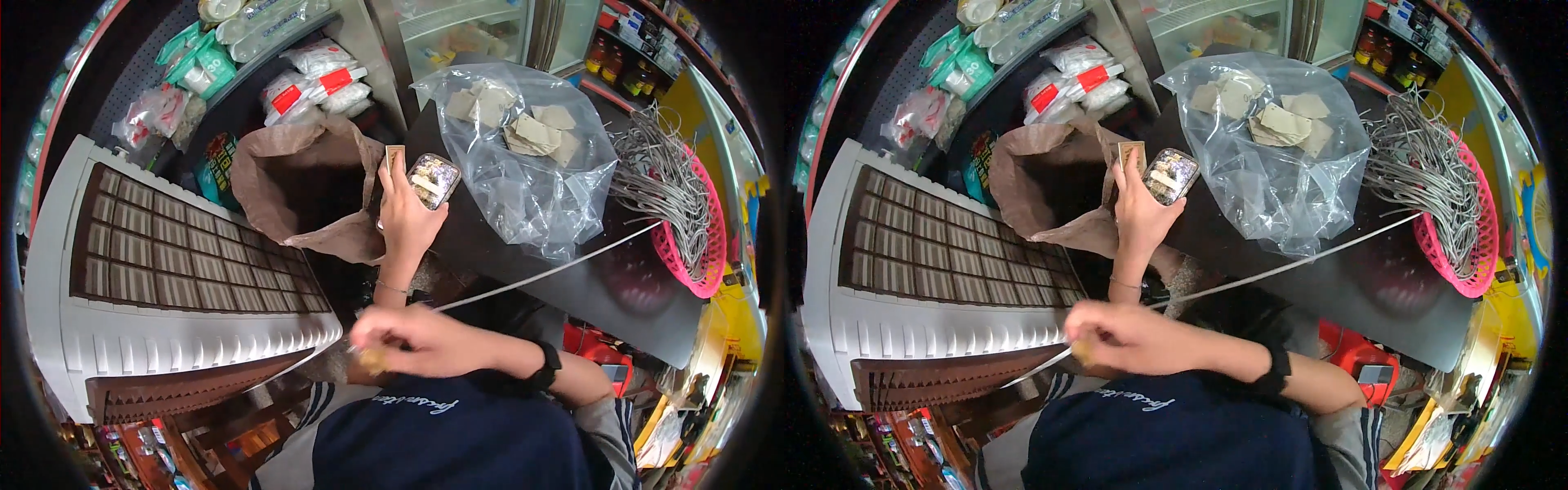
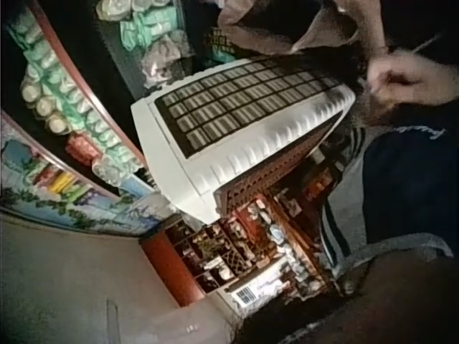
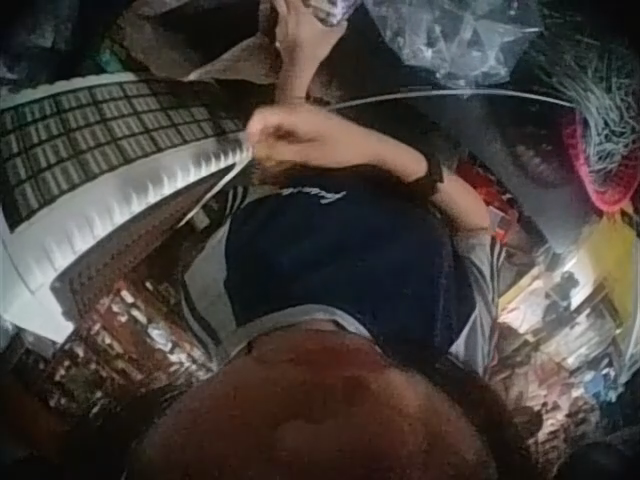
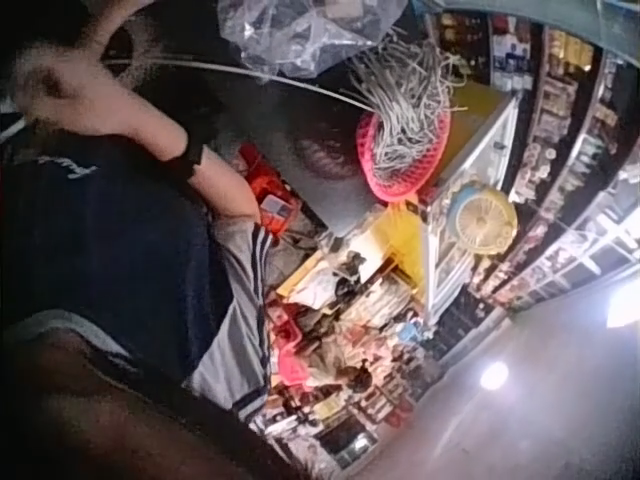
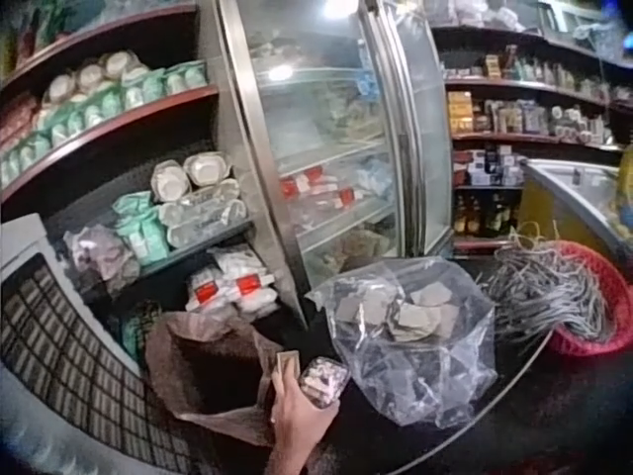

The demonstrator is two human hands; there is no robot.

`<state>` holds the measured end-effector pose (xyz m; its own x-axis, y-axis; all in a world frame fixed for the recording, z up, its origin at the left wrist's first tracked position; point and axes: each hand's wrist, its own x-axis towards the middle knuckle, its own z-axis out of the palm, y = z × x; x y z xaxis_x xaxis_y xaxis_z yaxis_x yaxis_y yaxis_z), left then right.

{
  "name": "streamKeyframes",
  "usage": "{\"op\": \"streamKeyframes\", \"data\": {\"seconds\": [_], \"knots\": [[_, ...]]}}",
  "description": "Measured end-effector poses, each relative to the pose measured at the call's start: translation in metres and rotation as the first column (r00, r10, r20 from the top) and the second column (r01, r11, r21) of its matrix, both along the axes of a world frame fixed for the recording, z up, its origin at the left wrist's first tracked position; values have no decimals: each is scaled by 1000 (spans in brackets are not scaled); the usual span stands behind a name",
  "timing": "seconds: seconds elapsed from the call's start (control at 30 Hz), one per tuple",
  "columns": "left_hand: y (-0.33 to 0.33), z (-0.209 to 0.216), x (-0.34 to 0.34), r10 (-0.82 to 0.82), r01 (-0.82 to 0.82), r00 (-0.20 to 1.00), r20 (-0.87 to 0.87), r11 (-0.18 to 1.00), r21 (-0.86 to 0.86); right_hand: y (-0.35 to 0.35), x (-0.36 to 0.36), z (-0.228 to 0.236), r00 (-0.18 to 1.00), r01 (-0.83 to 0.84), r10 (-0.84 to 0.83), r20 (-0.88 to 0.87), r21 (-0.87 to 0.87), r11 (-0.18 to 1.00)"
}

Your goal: Threading elastic bands through leather shoe components and product tags.

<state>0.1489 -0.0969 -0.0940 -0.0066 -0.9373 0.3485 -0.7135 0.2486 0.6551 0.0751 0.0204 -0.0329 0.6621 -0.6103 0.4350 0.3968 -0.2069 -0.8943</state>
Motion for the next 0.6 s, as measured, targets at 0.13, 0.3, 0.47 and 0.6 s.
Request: {"op": "streamKeyframes", "data": {"seconds": [0.13,0.3,0.47,0.6], "knots": [[-2,-6,4,4,-4,1000,-3,1000,-20,9,43,3,972,-220,223,-73,52,974],[-2,-11,5,-18,19,1000,8,997,-78,13,49,3,960,-258,261,-105,43,965],[-1,-7,6,-6,6,1000,23,999,-31,14,37,-1,980,-144,136,-145,-51,988],[-2,-8,8,12,-9,997,70,999,-45,7,17,12,920,-220,231,-316,72,973]]}}
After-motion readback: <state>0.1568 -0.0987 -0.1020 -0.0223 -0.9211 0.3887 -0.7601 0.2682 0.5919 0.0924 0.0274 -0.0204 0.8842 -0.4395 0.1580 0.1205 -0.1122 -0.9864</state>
